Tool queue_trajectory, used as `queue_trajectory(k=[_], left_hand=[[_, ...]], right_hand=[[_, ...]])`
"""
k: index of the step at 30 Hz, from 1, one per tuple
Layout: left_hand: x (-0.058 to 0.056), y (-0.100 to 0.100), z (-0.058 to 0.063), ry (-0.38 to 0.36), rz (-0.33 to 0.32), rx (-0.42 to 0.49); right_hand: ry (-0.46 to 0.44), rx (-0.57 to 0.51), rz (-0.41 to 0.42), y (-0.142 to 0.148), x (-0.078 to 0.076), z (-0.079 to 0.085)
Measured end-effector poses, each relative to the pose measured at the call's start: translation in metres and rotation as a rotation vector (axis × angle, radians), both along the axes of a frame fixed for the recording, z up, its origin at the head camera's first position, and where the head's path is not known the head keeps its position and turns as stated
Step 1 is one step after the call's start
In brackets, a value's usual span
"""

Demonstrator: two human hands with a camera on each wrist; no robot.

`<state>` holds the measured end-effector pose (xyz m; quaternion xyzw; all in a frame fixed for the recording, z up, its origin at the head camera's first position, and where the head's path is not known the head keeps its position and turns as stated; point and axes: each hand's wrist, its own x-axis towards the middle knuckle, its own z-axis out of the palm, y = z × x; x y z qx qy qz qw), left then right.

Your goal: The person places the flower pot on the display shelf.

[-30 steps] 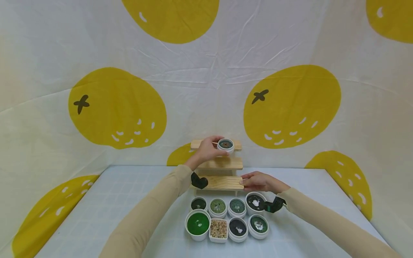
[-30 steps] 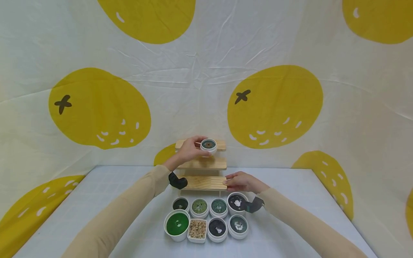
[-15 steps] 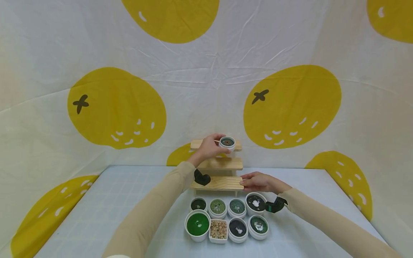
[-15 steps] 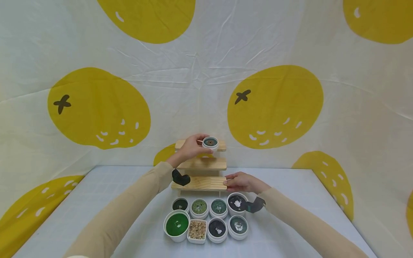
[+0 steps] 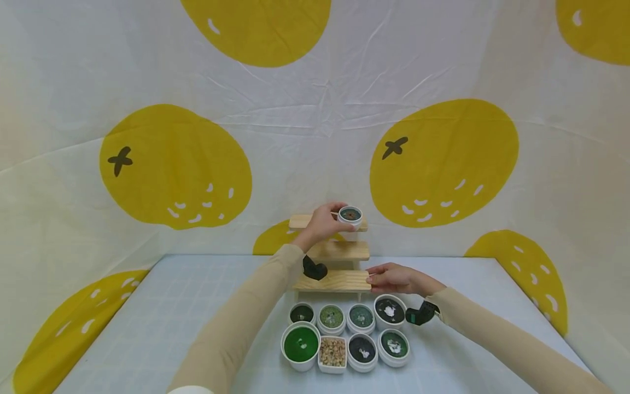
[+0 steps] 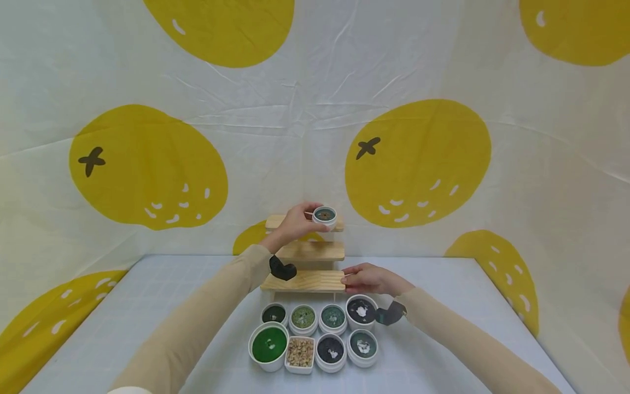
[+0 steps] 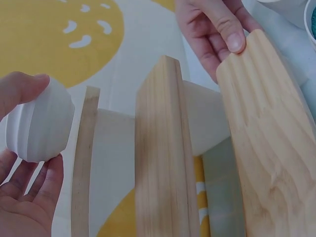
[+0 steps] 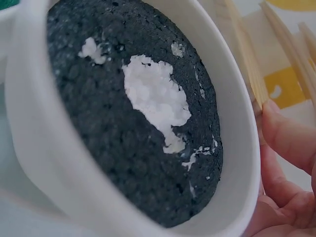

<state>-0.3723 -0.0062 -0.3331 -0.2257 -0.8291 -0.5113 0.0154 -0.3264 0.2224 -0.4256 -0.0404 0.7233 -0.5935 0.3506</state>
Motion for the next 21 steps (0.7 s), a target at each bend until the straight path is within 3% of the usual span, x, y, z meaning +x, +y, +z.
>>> queue_trajectory(k=[10,21], left_hand=[[-0.010,0.006,-0.003,0.019,-0.012,0.000],[-0.010,0.018,-0.006,-0.009,0.005,0.039]], right_hand=[[0.030,0.008,0.002,0.000,-0.003,-0.003],[0.050,0.014,0.008,0.002,-0.004,-0.006]])
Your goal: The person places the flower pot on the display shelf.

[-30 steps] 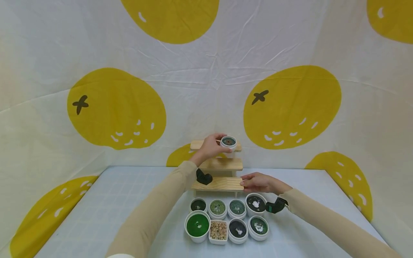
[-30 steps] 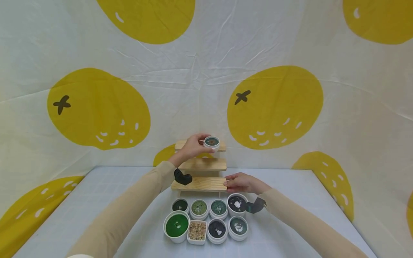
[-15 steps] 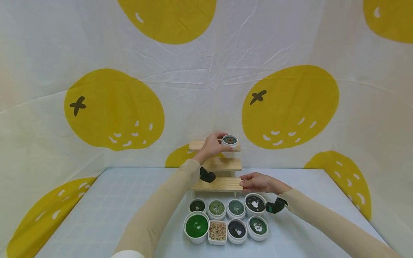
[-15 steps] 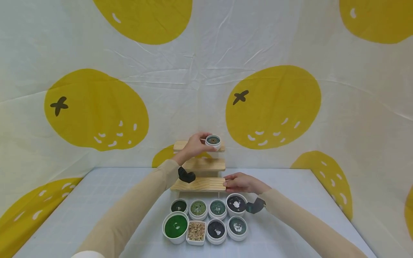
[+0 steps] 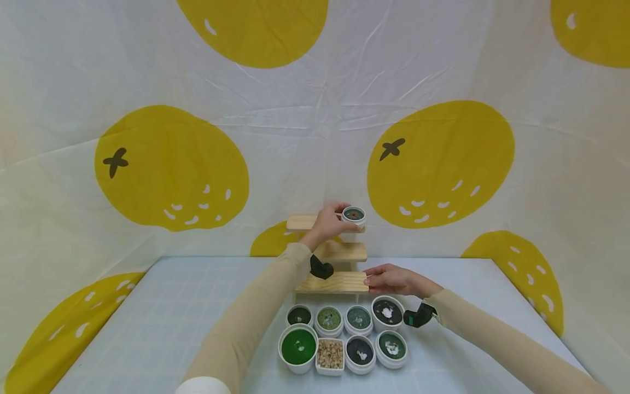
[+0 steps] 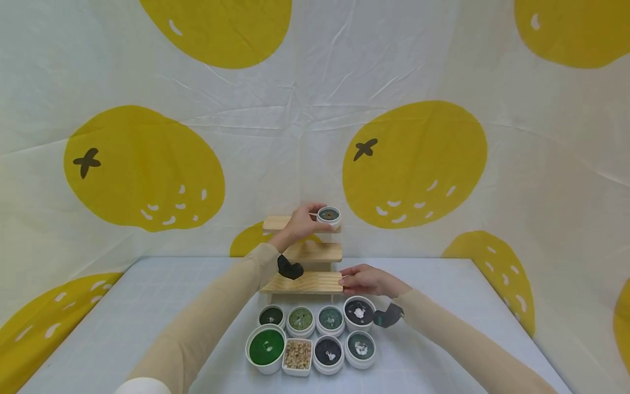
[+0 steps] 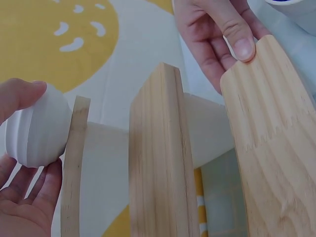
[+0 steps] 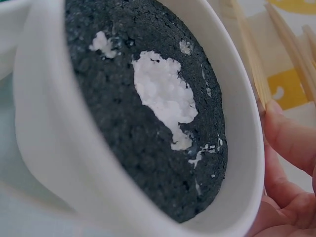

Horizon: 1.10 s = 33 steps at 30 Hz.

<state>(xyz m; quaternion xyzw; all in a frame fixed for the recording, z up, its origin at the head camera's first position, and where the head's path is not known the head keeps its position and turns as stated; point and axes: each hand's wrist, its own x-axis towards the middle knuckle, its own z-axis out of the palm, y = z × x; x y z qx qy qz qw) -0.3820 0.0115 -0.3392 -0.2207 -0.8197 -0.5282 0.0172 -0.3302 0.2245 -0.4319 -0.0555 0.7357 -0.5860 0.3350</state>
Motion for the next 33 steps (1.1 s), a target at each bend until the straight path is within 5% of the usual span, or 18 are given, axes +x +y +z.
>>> queue_trajectory(k=[33], left_hand=[[0.0088,0.0096,-0.0046,-0.027,0.112,0.103]], right_hand=[[0.014,0.025,-0.047,-0.0045,0.0047,0.0025]])
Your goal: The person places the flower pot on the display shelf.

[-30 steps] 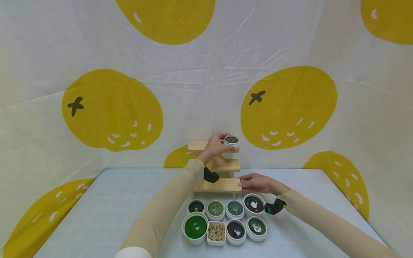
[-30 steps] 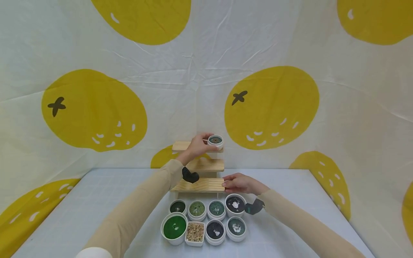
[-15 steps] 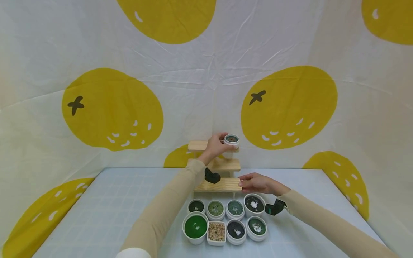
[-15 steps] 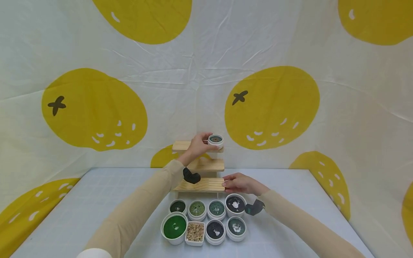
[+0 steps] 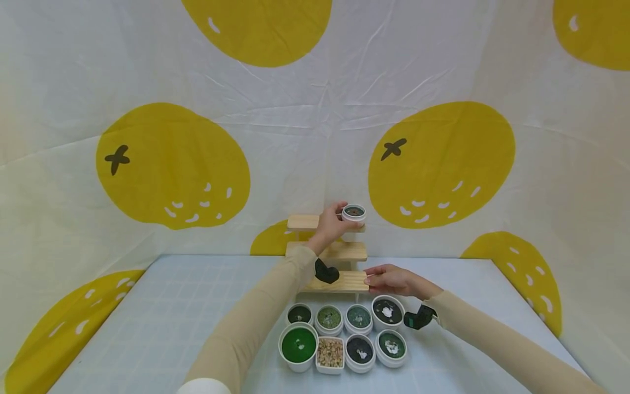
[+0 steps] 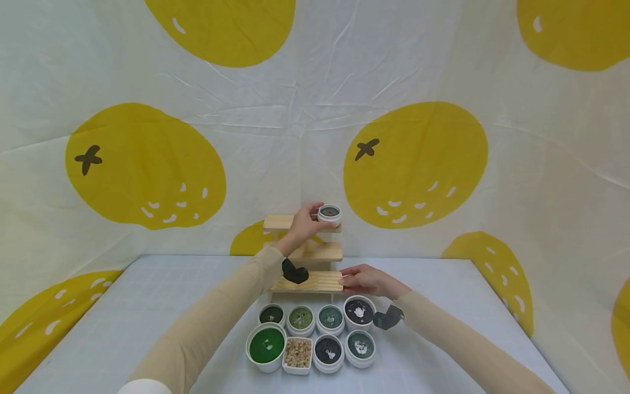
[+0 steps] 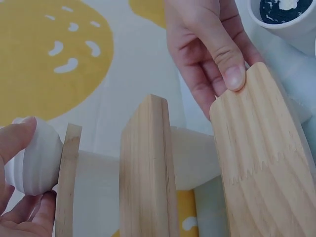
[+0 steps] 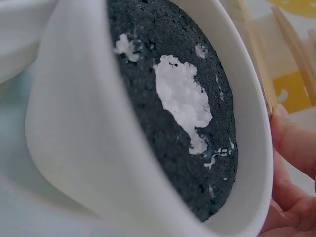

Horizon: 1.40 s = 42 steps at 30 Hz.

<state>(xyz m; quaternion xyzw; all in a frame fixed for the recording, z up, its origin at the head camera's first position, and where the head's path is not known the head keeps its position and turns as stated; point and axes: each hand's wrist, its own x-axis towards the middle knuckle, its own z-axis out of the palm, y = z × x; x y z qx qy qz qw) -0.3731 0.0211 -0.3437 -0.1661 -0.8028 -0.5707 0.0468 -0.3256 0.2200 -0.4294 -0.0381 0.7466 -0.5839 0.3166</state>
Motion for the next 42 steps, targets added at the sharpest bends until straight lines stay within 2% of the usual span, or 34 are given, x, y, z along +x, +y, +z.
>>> queue_trajectory(k=[6,14,19,31,42], left_hand=[[0.003,-0.001,0.001,-0.010,0.003,0.022],[0.010,-0.005,0.007,-0.106,0.023,0.029],[0.017,-0.012,0.009,-0.132,0.025,0.026],[0.035,-0.033,0.011,-0.143,0.022,0.057],[0.052,-0.049,0.011,-0.150,0.007,0.080]], right_hand=[[0.020,-0.003,0.015,-0.002,0.001,0.002],[0.027,-0.001,0.033,-0.003,0.001,0.002],[0.036,0.016,0.034,-0.003,0.001,0.001],[0.060,0.097,-0.010,-0.007,0.003,0.007],[0.064,0.068,0.024,-0.001,0.006,0.005]])
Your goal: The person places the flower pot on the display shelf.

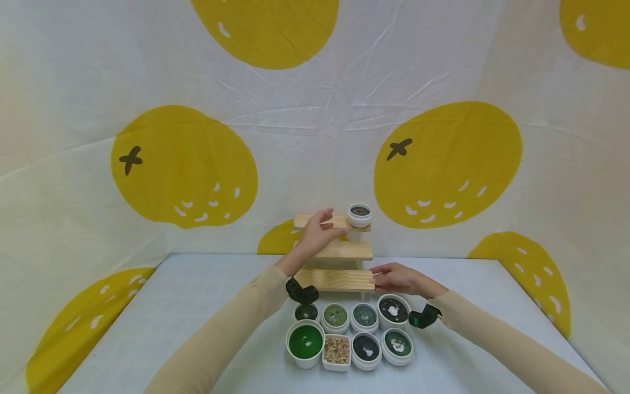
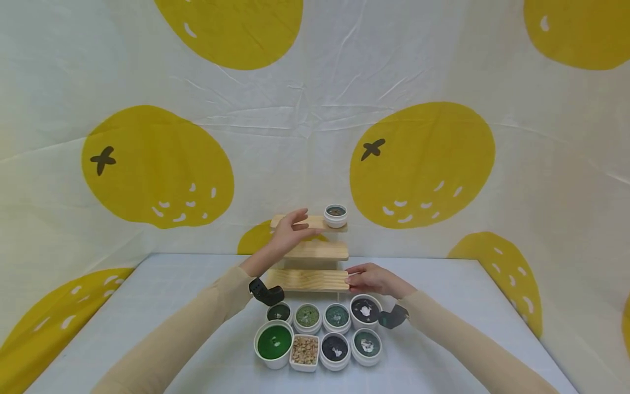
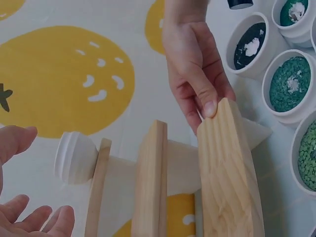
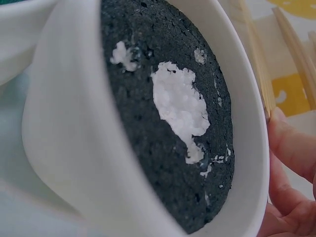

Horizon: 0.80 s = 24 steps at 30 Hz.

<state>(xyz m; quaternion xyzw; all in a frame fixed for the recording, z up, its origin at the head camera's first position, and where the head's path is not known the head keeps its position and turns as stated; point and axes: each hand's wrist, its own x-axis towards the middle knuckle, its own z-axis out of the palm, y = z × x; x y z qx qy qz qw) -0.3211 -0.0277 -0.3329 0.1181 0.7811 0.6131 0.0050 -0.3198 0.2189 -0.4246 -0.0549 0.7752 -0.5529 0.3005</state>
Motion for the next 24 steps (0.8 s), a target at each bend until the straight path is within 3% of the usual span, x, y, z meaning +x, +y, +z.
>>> queue_trajectory(k=[15,24], left_hand=[[0.026,-0.019,-0.011,0.053,-0.041,0.068],[0.046,-0.035,-0.022,0.070,-0.058,0.019]], right_hand=[[-0.022,-0.011,-0.044,0.000,0.000,-0.004],[-0.015,-0.004,-0.046,0.000,-0.001,-0.006]])
